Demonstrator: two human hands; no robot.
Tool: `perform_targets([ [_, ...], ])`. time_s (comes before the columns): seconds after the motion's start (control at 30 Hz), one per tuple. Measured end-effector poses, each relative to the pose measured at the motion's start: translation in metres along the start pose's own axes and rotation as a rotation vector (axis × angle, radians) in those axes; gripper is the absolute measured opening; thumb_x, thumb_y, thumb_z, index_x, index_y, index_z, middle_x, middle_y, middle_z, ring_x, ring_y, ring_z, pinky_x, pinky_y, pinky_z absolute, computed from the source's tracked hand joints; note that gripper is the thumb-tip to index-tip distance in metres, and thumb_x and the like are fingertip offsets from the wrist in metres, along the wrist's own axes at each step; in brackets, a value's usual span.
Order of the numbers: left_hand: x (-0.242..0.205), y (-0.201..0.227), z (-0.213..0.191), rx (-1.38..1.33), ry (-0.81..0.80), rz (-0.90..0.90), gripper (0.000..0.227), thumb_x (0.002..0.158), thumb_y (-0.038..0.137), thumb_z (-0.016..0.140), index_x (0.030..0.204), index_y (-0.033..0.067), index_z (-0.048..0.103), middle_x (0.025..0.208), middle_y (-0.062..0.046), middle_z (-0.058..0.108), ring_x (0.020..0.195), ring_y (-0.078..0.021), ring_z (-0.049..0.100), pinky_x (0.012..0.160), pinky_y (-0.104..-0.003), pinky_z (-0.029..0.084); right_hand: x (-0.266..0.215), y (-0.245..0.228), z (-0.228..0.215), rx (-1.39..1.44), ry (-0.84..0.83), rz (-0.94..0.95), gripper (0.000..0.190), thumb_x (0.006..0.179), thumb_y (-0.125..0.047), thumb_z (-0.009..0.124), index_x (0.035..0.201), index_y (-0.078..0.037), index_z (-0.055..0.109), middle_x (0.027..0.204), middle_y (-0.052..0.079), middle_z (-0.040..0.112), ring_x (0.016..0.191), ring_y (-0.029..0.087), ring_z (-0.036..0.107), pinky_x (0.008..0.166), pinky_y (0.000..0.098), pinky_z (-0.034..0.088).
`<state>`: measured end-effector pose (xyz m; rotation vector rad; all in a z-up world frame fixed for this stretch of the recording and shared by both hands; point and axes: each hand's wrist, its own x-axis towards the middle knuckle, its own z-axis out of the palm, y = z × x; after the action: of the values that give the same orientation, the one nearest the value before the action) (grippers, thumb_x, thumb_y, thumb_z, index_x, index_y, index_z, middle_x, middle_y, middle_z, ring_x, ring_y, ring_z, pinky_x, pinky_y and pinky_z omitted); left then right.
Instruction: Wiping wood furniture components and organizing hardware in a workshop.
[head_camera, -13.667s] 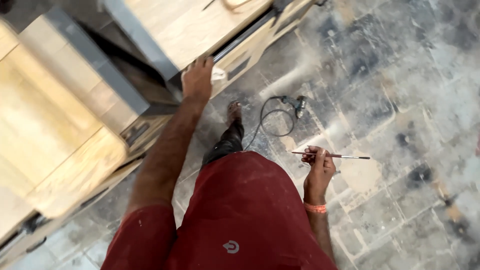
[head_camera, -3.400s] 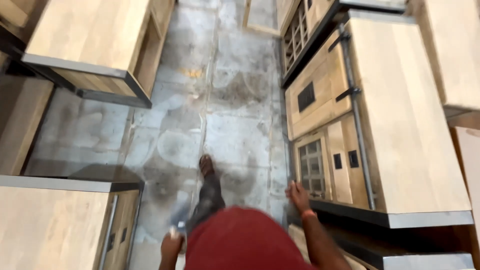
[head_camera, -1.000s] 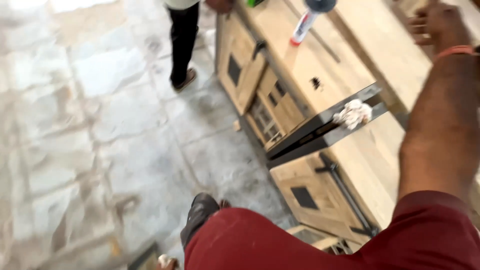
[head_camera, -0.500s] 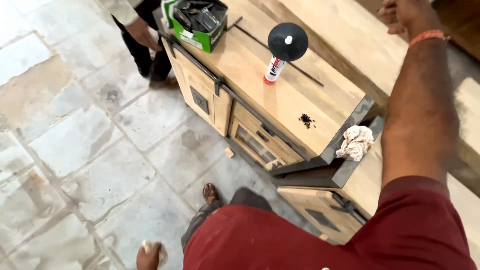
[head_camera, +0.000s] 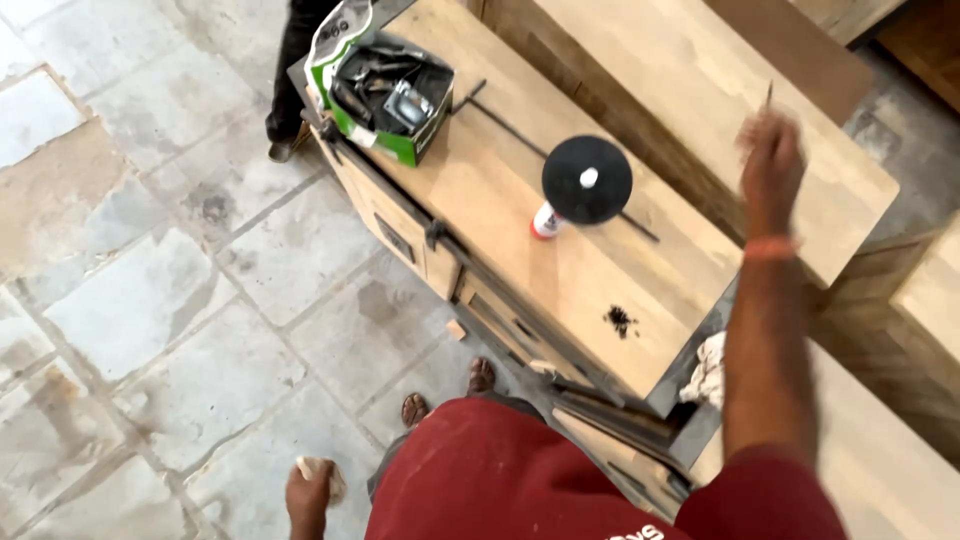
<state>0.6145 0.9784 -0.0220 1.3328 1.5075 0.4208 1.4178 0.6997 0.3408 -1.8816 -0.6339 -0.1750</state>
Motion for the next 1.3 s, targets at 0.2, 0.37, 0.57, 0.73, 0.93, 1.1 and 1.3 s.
perform_targets([
  [0.2, -0.031, -0.009, 0.045, 0.436, -0.056, -0.108, 0.045, 0.078, 0.034, 0.083, 0.105, -0.0013, 0.073, 0.095, -0.021, 0.076, 0.087, -0.0351, 0.073, 0.079, -0.046, 0.057, -0.139, -0.034, 0.015, -0.38, 0.099, -0.146, 0.026, 0.121, -0.019, 0.051, 0.129, 0.002, 0.064, 0.118, 0.02, 0.072, 0.107, 0.03, 0.073, 0.091, 0.0386, 0.057],
  [0.37, -0.009, 0.04, 0.063, 0.461, -0.188, -0.07, 0.044, 0.081, 0.037, 0.079, 0.102, -0.0005, 0.073, 0.094, -0.022, 0.078, 0.087, -0.0365, 0.076, 0.079, -0.046, 0.058, -0.192, -0.017, -0.004, -0.503, 0.234, -0.04, 0.023, 0.114, -0.012, 0.059, 0.133, 0.001, 0.064, 0.119, 0.019, 0.069, 0.105, 0.028, 0.068, 0.09, 0.0385, 0.055],
  [0.57, 0.048, 0.119, 0.093, 0.391, -0.132, 0.033, 0.044, 0.082, 0.033, 0.081, 0.109, -0.0007, 0.071, 0.097, -0.019, 0.076, 0.086, -0.0312, 0.073, 0.078, -0.043, 0.056, -0.209, -0.022, -0.021, -0.467, 0.28, -0.032, 0.032, 0.111, -0.007, 0.061, 0.141, 0.0, 0.056, 0.138, 0.019, 0.063, 0.114, 0.027, 0.067, 0.09, 0.0351, 0.056],
  [0.73, 0.05, 0.156, 0.135, 0.343, -0.186, 0.095, 0.042, 0.082, 0.029, 0.081, 0.11, 0.0, 0.07, 0.099, -0.018, 0.076, 0.088, -0.0305, 0.072, 0.079, -0.043, 0.057, -0.221, -0.023, -0.029, -0.442, 0.323, 0.011, 0.031, 0.11, -0.005, 0.061, 0.141, 0.0, 0.056, 0.141, 0.017, 0.062, 0.114, 0.025, 0.067, 0.088, 0.0327, 0.056],
  [0.93, 0.045, 0.133, 0.144, 0.508, -0.299, 0.165, 0.042, 0.083, 0.03, 0.08, 0.111, 0.0013, 0.069, 0.098, -0.02, 0.075, 0.09, -0.0313, 0.072, 0.08, -0.043, 0.056, -0.236, -0.027, -0.02, -0.372, 0.385, 0.061, 0.032, 0.11, -0.005, 0.06, 0.141, 0.002, 0.056, 0.142, 0.017, 0.061, 0.115, 0.021, 0.066, 0.089, 0.0305, 0.058],
  [1.1, 0.041, 0.121, 0.117, 0.563, -0.291, 0.163, 0.043, 0.082, 0.028, 0.081, 0.114, 0.0016, 0.069, 0.1, -0.019, 0.074, 0.09, -0.0319, 0.069, 0.079, -0.043, 0.054, -0.237, -0.029, -0.007, -0.371, 0.37, 0.08, 0.032, 0.11, -0.005, 0.061, 0.14, 0.002, 0.057, 0.137, 0.017, 0.064, 0.112, 0.02, 0.068, 0.085, 0.0293, 0.058],
  [1.3, 0.046, 0.103, 0.094, 0.327, -0.252, -0.044, 0.035, 0.082, 0.022, 0.078, 0.106, -0.0024, 0.071, 0.093, -0.017, 0.076, 0.082, -0.0271, 0.072, 0.074, -0.04, 0.056, -0.227, -0.035, 0.005, -0.305, 0.335, 0.107, 0.032, 0.11, -0.003, 0.061, 0.141, 0.002, 0.057, 0.135, 0.016, 0.065, 0.111, 0.02, 0.069, 0.086, 0.0284, 0.057],
])
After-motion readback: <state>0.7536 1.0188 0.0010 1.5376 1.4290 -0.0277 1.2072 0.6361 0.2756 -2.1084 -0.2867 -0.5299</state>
